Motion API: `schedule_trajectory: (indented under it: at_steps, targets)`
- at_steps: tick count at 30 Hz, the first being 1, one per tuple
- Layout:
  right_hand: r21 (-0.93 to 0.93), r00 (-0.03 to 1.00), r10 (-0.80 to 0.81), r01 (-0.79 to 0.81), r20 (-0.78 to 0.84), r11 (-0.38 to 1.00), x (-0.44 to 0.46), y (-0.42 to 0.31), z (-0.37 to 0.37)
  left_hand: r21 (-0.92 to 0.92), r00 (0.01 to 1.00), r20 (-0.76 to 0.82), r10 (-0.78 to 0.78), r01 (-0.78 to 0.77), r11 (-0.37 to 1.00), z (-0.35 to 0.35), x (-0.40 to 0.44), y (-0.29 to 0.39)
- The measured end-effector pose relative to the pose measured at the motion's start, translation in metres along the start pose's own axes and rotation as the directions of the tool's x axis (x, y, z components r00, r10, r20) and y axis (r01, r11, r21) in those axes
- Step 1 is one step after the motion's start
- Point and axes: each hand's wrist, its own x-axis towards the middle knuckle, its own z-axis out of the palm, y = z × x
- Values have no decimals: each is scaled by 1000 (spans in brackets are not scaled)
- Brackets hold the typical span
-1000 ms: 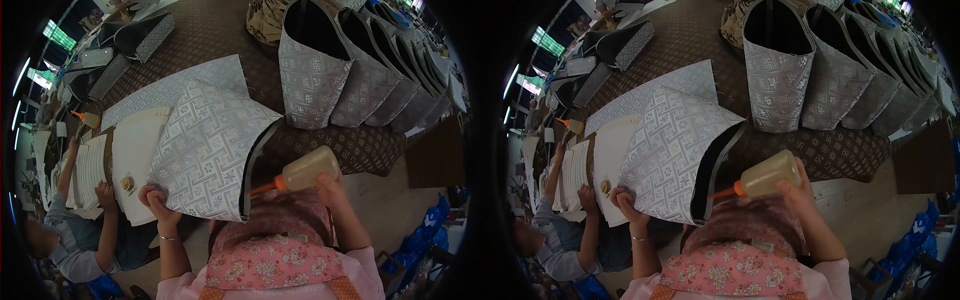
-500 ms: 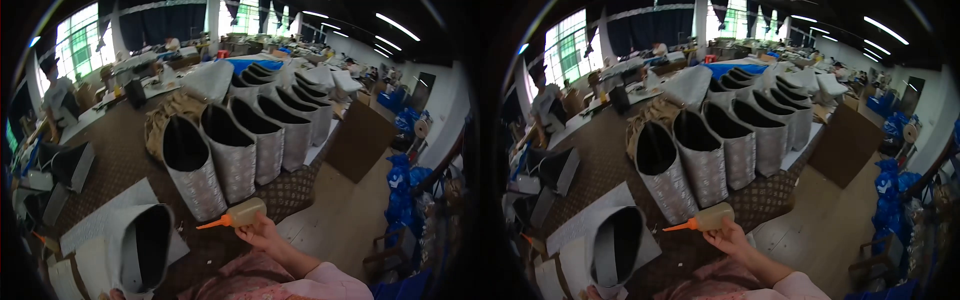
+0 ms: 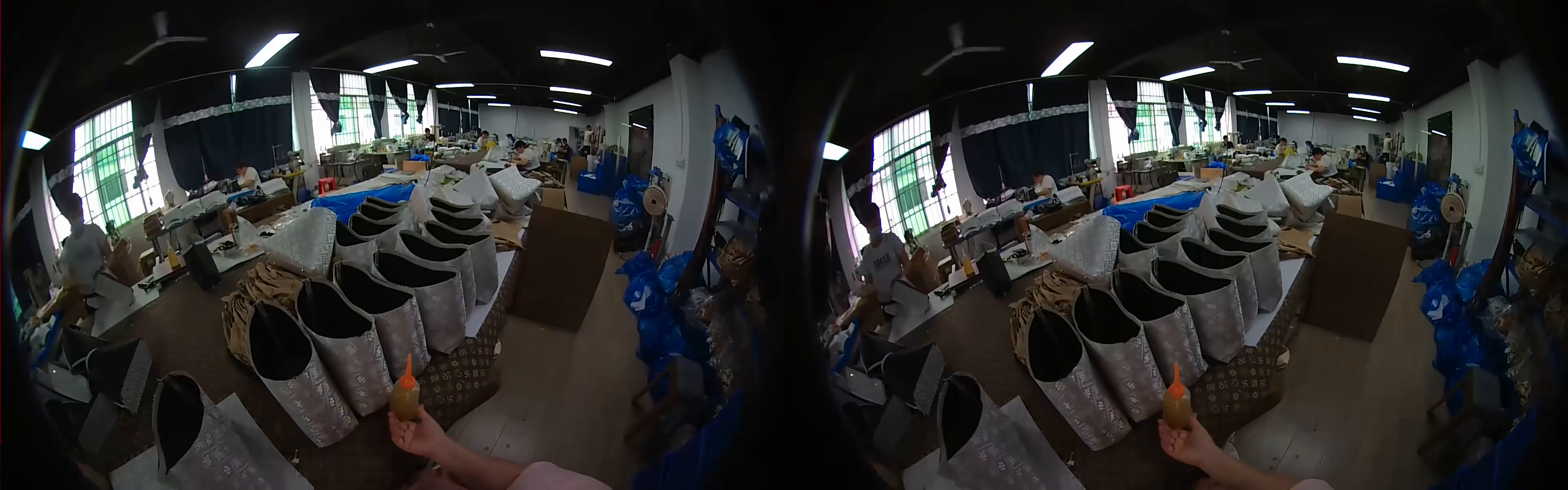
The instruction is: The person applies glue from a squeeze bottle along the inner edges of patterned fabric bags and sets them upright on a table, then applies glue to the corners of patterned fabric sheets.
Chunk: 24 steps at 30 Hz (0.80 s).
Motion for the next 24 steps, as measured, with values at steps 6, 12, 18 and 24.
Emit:
schedule_trajectory:
  at_steps: [6, 12, 18, 24]
  targets:
    - [-536, 972, -217, 133, -96, 834, -4, 24, -27, 210, 924, 192, -332, 292, 933, -3, -1, -23]
    - [-769, 912, -359, 80, -201, 635, 4, 28, -26, 417, 925, 377, -43, -128, 900, 53, 43, 6]
    - [-830, 881, -428, 78, -202, 552, 5, 33, -17, 415, 885, 435, 166, -361, 835, 89, 17, 25]
    - [-842, 880, -435, 81, -191, 533, 3, 32, -19, 395, 899, 398, 181, -346, 851, 79, 18, 28]
